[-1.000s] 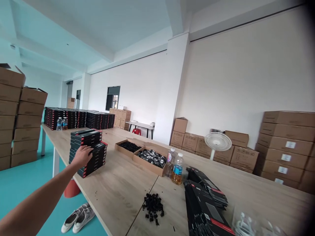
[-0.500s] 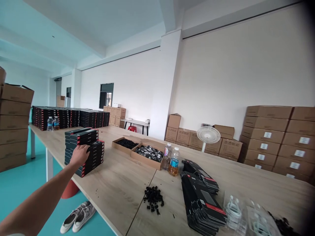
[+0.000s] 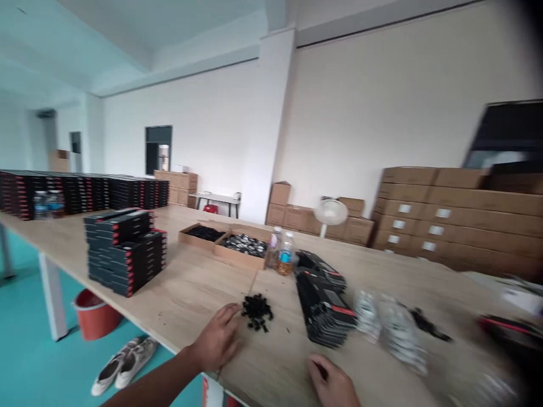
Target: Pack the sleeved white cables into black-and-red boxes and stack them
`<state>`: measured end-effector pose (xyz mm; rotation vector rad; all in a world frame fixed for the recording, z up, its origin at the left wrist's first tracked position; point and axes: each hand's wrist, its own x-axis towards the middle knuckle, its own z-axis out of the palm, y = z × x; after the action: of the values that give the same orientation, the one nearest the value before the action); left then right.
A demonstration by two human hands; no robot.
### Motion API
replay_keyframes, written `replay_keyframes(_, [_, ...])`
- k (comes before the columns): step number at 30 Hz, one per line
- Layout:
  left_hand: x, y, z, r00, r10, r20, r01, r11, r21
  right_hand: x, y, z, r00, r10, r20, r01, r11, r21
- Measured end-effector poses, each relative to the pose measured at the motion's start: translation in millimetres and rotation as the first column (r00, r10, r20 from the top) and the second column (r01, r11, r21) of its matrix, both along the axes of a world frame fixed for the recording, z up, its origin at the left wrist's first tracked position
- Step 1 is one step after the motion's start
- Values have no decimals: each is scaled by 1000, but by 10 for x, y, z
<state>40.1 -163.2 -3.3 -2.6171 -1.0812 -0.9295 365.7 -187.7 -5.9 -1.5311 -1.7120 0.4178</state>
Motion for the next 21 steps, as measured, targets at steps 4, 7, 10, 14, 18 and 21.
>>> replay_keyframes(4, [83, 14, -101, 996, -88, -8, 87, 996, -31, -121, -96, 15, 998, -54, 20, 53, 998, 22])
replay_keyframes(7, [116, 34, -102, 980, -182, -83, 183, 983, -1, -152, -129, -12, 997, -73, 27, 72, 997, 35])
replay_keyframes(10, [288, 57, -51, 937, -310, -164, 314, 949, -1, -170, -161, -21, 995, -96, 35, 95, 995, 35])
replay_keyframes(14, [678, 80, 69, 848, -477, -229, 492, 870, 8, -194, -177, -30, 991, -124, 41, 123, 992, 37])
replay_keyframes(18, [1009, 98, 167, 748, -595, -293, 629, 777, 28, -195, -171, -63, 991, -131, 24, 130, 991, 41])
replay_keyframes(21, [1182, 175, 155, 704, -645, -296, 688, 723, 62, -187, -164, -79, 989, -144, 15, 143, 989, 37])
